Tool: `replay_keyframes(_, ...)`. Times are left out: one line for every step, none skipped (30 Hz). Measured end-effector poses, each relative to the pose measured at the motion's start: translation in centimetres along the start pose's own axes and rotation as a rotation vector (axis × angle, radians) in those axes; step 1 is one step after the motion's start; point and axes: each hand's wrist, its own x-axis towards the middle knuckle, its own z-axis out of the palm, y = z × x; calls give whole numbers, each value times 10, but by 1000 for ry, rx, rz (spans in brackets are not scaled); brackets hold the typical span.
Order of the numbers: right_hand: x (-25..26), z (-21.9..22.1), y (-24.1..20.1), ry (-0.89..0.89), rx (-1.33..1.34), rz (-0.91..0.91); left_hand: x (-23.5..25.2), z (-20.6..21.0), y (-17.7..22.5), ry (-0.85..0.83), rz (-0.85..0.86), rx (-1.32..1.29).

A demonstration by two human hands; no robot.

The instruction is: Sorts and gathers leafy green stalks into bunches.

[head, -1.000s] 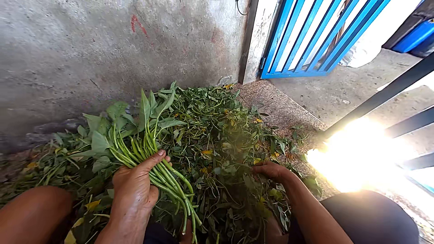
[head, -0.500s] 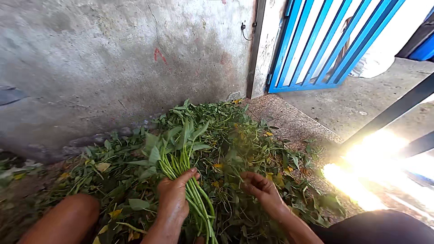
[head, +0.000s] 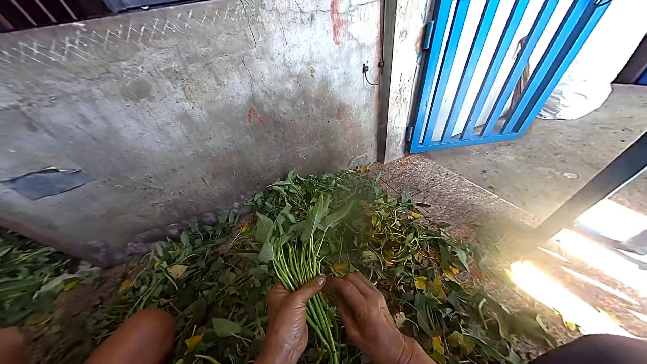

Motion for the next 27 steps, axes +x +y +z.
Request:
replay_keyframes(0,-1,-2,-43,38,81,0,0,1,7,13,3)
replay_keyframes(0,-2,-4,-101,112,198,0,0,1,7,23,8)
replay_keyframes(2,-4,-6,-160,209,330,0,0,1,0,32,10)
replay_keyframes(5,-6,-7,-203,322,449,0,0,1,-13,43,20)
replay_keyframes(7,-7,-7,-214,432,532,-1,1,0,-25,63,36)
replay_keyframes(9,-6,-6,-192,513,573,-1,1,-1,-34,89,53)
replay_keyframes(9,-5,-7,-158,541,579,0,1,-2,-36,118,65)
replay_keyframes(8,-2,-8,-122,516,561,0,1,-4,-31,149,77)
replay_keyframes(6,1,-10,-81,453,527,1,1,-5,-22,177,96)
replay_keyframes(4,4,-13,-35,377,483,1,1,-6,-9,199,115)
replay_keyframes(2,8,-14,7,299,436,1,1,-6,-1,213,133)
replay_keyframes(0,11,-15,48,226,384,1,1,-6,3,221,149)
replay_keyframes(-1,14,-15,87,162,330,2,2,-6,4,220,161)
replay_keyframes(-3,16,-15,121,113,283,2,2,-5,3,208,168)
replay_keyframes(-5,17,-14,146,83,246,2,2,-5,-2,191,170)
replay_keyframes(-6,18,-14,164,69,218,2,1,-4,-8,169,169)
replay_keyframes(-8,18,-13,172,64,197,2,1,-3,-8,147,163)
replay_keyframes(-10,17,-12,166,58,184,2,0,-2,1,126,159)
replay_keyframes(-12,15,-11,152,35,176,3,0,-1,19,114,148)
replay_keyframes(-14,12,-9,130,-14,180,4,-2,1,45,114,136)
replay_keyframes(-16,8,-8,105,-78,200,6,-3,5,77,119,122)
replay_keyframes(-17,3,-5,76,-160,237,9,-5,10,111,124,102)
replay_keyframes(-15,-2,-3,41,-252,285,12,-7,15,132,125,87)
replay_keyframes(-13,-7,-2,0,-315,330,13,-9,18,140,121,78)
replay_keyframes(-10,-12,-2,-20,-355,348,13,-10,20,139,113,75)
replay_keyframes(-5,-15,-3,-12,-378,332,13,-10,19,128,106,72)
replay_keyframes(0,-16,-6,-11,-367,299,12,-9,17,111,97,69)
